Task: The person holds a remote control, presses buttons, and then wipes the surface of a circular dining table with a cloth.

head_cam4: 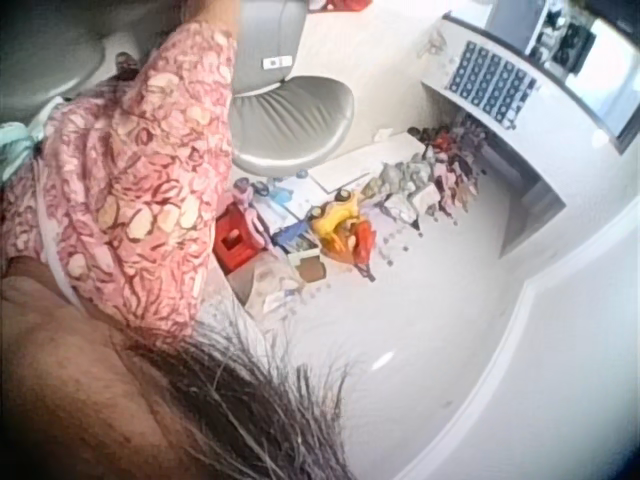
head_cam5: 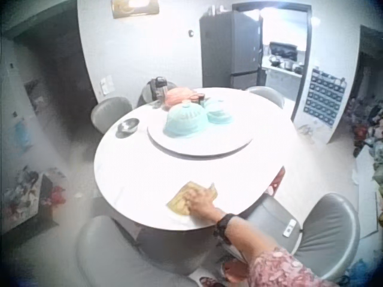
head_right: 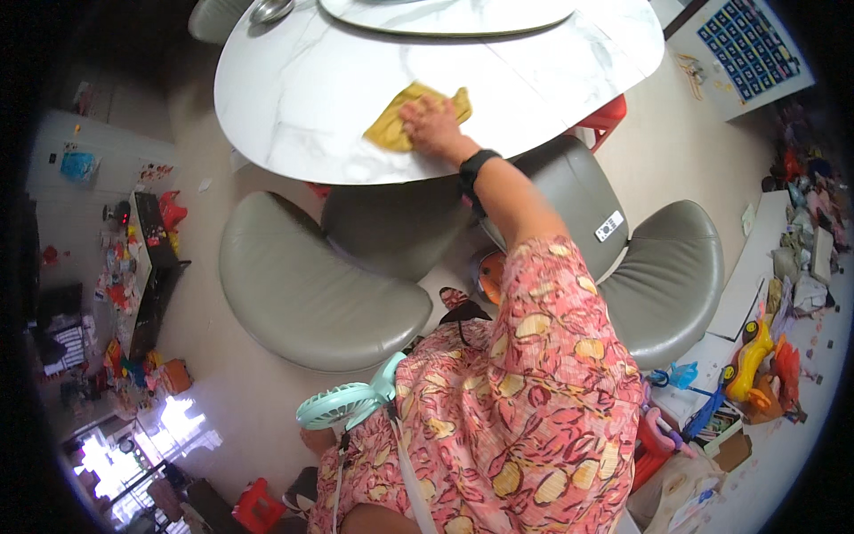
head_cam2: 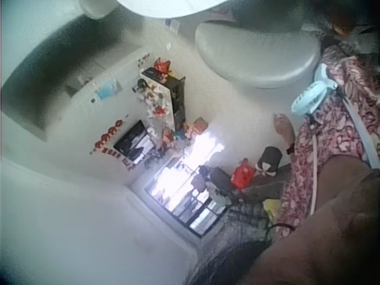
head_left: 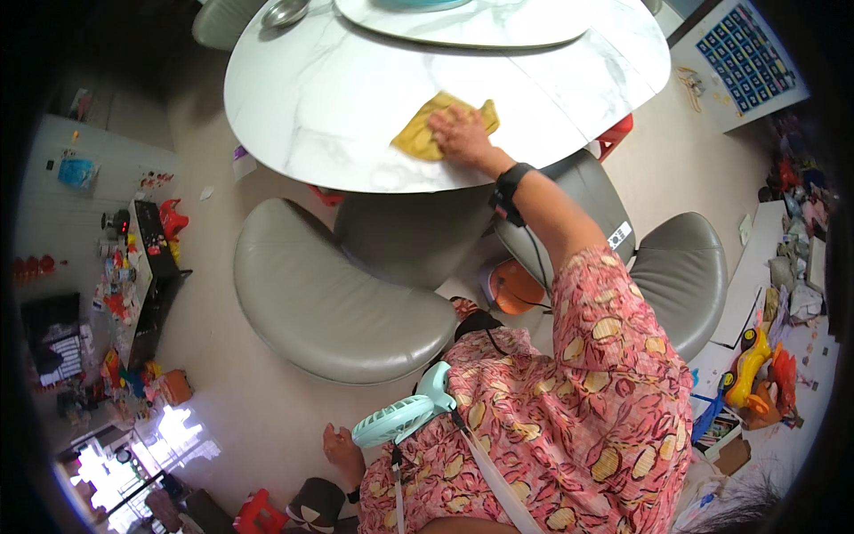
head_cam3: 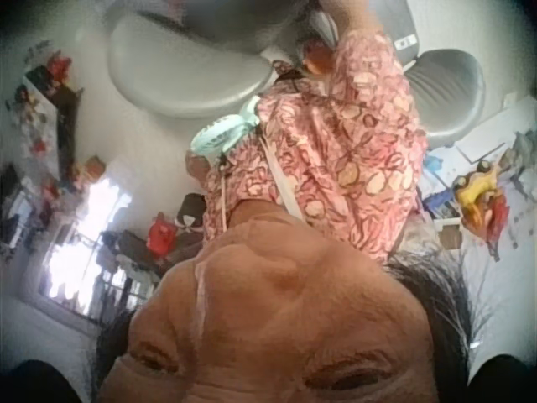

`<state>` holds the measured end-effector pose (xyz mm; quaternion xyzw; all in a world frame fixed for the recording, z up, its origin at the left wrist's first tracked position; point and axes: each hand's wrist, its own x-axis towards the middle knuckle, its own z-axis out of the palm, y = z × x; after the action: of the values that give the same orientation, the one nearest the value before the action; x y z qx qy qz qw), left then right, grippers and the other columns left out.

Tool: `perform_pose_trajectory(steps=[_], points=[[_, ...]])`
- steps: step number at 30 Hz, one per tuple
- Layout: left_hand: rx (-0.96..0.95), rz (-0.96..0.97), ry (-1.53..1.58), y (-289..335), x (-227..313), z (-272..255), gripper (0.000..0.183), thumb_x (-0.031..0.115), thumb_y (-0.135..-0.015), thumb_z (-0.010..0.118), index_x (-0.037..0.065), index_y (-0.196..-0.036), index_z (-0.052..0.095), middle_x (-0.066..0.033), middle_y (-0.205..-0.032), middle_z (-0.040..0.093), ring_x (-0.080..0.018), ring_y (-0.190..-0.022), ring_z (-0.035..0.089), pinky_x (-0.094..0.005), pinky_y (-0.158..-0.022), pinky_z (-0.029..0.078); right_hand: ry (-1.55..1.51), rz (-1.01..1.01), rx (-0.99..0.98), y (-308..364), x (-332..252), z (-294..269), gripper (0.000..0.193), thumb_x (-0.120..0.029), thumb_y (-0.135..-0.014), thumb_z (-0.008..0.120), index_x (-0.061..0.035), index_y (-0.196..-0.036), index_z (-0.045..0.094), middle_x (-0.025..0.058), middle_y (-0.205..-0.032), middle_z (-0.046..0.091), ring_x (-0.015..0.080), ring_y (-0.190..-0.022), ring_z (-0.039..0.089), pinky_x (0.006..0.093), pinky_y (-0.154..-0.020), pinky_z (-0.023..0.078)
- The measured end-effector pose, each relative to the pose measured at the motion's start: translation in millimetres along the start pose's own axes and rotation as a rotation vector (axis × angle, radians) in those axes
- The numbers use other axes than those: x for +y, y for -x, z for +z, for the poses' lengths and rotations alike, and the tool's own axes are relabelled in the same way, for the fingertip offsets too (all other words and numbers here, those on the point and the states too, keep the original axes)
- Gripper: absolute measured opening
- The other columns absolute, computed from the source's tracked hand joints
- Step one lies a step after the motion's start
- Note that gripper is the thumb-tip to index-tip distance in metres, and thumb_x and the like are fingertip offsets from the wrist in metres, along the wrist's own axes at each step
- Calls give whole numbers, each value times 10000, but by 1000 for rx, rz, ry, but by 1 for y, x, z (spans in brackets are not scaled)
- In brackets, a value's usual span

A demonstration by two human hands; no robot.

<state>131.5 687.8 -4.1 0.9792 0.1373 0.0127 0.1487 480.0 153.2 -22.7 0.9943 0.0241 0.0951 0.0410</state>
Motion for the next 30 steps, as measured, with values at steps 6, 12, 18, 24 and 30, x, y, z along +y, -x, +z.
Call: perform_pose_trajectory(steps=[6,12,18,24,30], points=[[80,283,25,15,-38,25,205,81,-770,558,-82,-894,554,-233,-743,561,-354,-622,533,-422,-588,426,-356,428,-189,-44,-20,-44,654,-571,-861,337,-245,-1414,209,73,-1491,107,421,-1347,24,727,-950,31],[-38,277,101,-39,-55,34,160,76,-767,550,-74,-819,538,-234,-695,542,-351,-586,509,-428,-560,405,-229,122,-89,-29,-66,-13,558,-529,-882,329,-303,-1389,270,22,-1473,206,360,-1349,141,700,-969,31],[-60,136,1,-93,-79,11,140,72,-764,543,-66,-745,522,-235,-648,523,-348,-549,486,-434,-531,384,-298,542,-15,57,70,70,390,-364,-905,377,-153,-1210,496,89,-1262,469,296,-1176,407,408,-968,342],[-124,343,88,-107,-36,-8,200,53,-750,543,-34,-633,406,-213,-558,467,-312,-487,442,-427,-485,336,-234,924,175,84,133,119,382,-357,-870,370,-122,-1108,555,100,-1145,559,279,-1088,506,415,-909,383],[-158,525,137,-196,-84,24,188,112,-750,572,-64,-721,514,-222,-686,576,-350,-630,574,-421,-559,426,-323,474,71,-7,-24,47,428,-374,-905,343,-160,-1248,485,68,-1366,402,306,-1237,367,507,-963,267]])
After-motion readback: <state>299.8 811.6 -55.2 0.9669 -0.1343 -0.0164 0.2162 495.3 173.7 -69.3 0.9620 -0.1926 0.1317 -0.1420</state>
